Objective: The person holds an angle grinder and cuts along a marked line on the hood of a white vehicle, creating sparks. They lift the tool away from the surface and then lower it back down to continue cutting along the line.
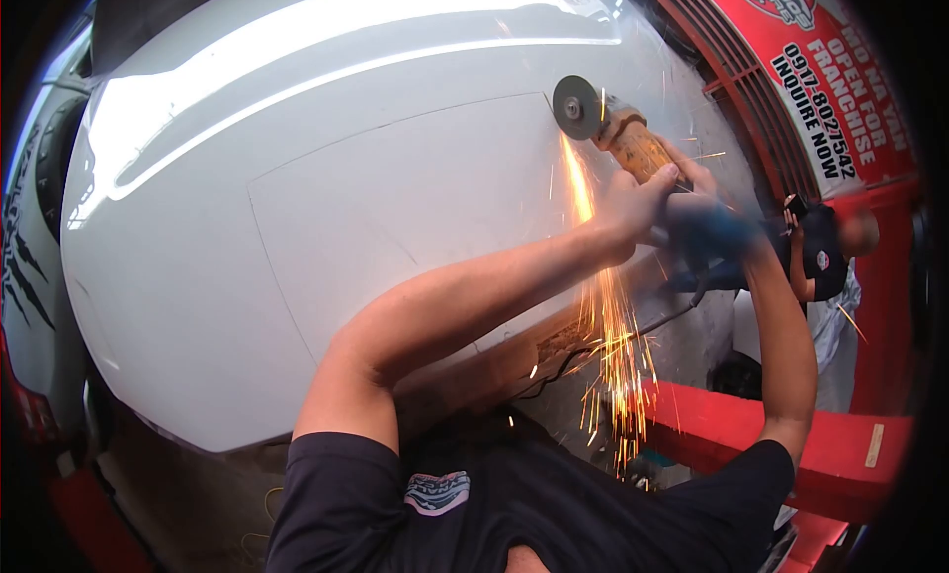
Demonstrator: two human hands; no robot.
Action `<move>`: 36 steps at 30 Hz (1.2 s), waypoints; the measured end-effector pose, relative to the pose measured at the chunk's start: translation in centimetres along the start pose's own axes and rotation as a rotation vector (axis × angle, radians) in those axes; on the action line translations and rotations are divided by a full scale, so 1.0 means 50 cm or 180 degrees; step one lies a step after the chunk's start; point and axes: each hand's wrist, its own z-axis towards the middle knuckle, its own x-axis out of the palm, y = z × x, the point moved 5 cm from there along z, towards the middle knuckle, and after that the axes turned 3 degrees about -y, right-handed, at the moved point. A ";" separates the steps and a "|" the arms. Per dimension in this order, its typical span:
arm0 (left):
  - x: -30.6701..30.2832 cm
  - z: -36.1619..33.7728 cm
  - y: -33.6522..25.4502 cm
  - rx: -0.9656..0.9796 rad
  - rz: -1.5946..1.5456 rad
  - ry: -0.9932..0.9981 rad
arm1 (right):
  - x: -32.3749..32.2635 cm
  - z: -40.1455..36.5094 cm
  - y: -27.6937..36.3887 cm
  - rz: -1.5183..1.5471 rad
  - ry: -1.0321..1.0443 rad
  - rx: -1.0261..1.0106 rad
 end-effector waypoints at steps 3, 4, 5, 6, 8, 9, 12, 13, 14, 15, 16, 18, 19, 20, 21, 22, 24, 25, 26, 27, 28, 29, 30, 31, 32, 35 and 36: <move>-0.010 0.019 -0.004 0.0038 0.0132 0.0308 | 0.002 0.015 -0.012 0.0193 -0.0027 0.0110; -0.014 0.025 -0.003 0.0008 0.0122 0.0319 | 0.002 0.024 -0.017 0.0340 -0.0054 0.0032; -0.017 0.030 -0.004 -0.0021 0.0114 0.0331 | 0.000 0.027 -0.012 0.0336 -0.0049 0.0028; -0.020 0.034 -0.004 -0.0016 0.0113 0.0326 | -0.001 0.029 -0.005 0.0265 -0.0029 0.0085; -0.024 0.042 -0.007 0.0100 0.0136 0.0150 | 0.000 0.030 0.003 0.0196 -0.0009 0.0141; -0.026 0.043 -0.011 0.0102 0.0136 0.0150 | 0.003 0.032 0.011 0.0276 0.0004 0.0064; -0.031 0.048 -0.022 0.0085 0.0195 0.0179 | 0.010 0.040 0.018 0.0439 0.0031 0.0005; -0.031 0.049 -0.026 0.0096 0.0114 0.0202 | 0.011 0.044 0.018 0.0524 0.0042 0.0031; -0.031 0.049 -0.030 0.0106 0.0033 0.0225 | 0.009 0.046 0.021 0.0524 0.0044 0.0028; -0.032 0.049 -0.033 0.0107 0.0033 0.0222 | 0.005 0.046 0.025 0.0406 0.0042 0.0050; -0.034 0.050 -0.035 0.0081 0.0053 0.0182 | 0.003 0.047 0.027 0.0287 0.0040 0.0072; -0.040 0.053 -0.035 0.0057 0.0073 0.0142 | 0.007 0.054 0.023 0.0329 0.0029 0.0011; -0.040 0.054 -0.036 0.0099 0.0022 0.0188 | 0.007 0.058 0.022 0.0369 0.0016 -0.0050; -0.040 0.056 -0.038 0.0143 -0.0026 0.0235 | 0.006 0.061 0.020 0.0367 0.0017 -0.0052; -0.042 0.059 -0.039 0.0145 -0.0025 0.0235 | 0.005 0.065 0.020 0.0341 0.0008 -0.0089; -0.043 0.061 -0.038 0.0129 0.0011 0.0256 | 0.004 0.067 0.019 0.0316 -0.0001 -0.0123; -0.043 0.059 -0.042 0.0111 0.0045 0.0275 | 0.003 0.073 0.010 0.0388 0.0028 -0.0108; -0.044 0.059 -0.043 0.0079 0.0028 0.0263 | 0.003 0.075 0.008 0.0459 0.0057 -0.0094; -0.045 0.060 -0.041 0.0047 0.0011 0.0250 | 0.001 0.077 0.010 0.0460 0.0058 -0.0094; -0.045 0.060 -0.041 0.0047 0.0012 0.0249 | 0.000 0.078 0.015 0.0247 0.0052 -0.0172; -0.045 0.061 -0.042 0.0112 0.0016 0.0249 | -0.001 0.078 0.018 0.0034 0.0045 -0.0249; -0.045 0.061 -0.044 0.0177 0.0020 0.0250 | -0.001 0.077 0.017 0.0034 0.0045 -0.0251; -0.045 0.061 -0.045 0.0180 0.0022 0.0250 | -0.002 0.074 0.015 -0.0069 0.0024 -0.0310; -0.046 0.061 -0.046 0.0187 0.0059 0.0252 | -0.003 0.073 0.016 -0.0171 0.0001 -0.0372; -0.046 0.062 -0.045 0.0191 0.0093 0.0253 | -0.004 0.075 0.016 -0.0171 -0.0001 -0.0374; -0.046 0.064 -0.043 0.0147 0.0024 0.0342 | -0.005 0.080 0.012 0.0167 -0.0008 -0.0086; -0.044 0.063 -0.042 0.0146 0.0028 0.0346 | -0.003 0.077 0.012 0.0224 -0.0013 -0.0059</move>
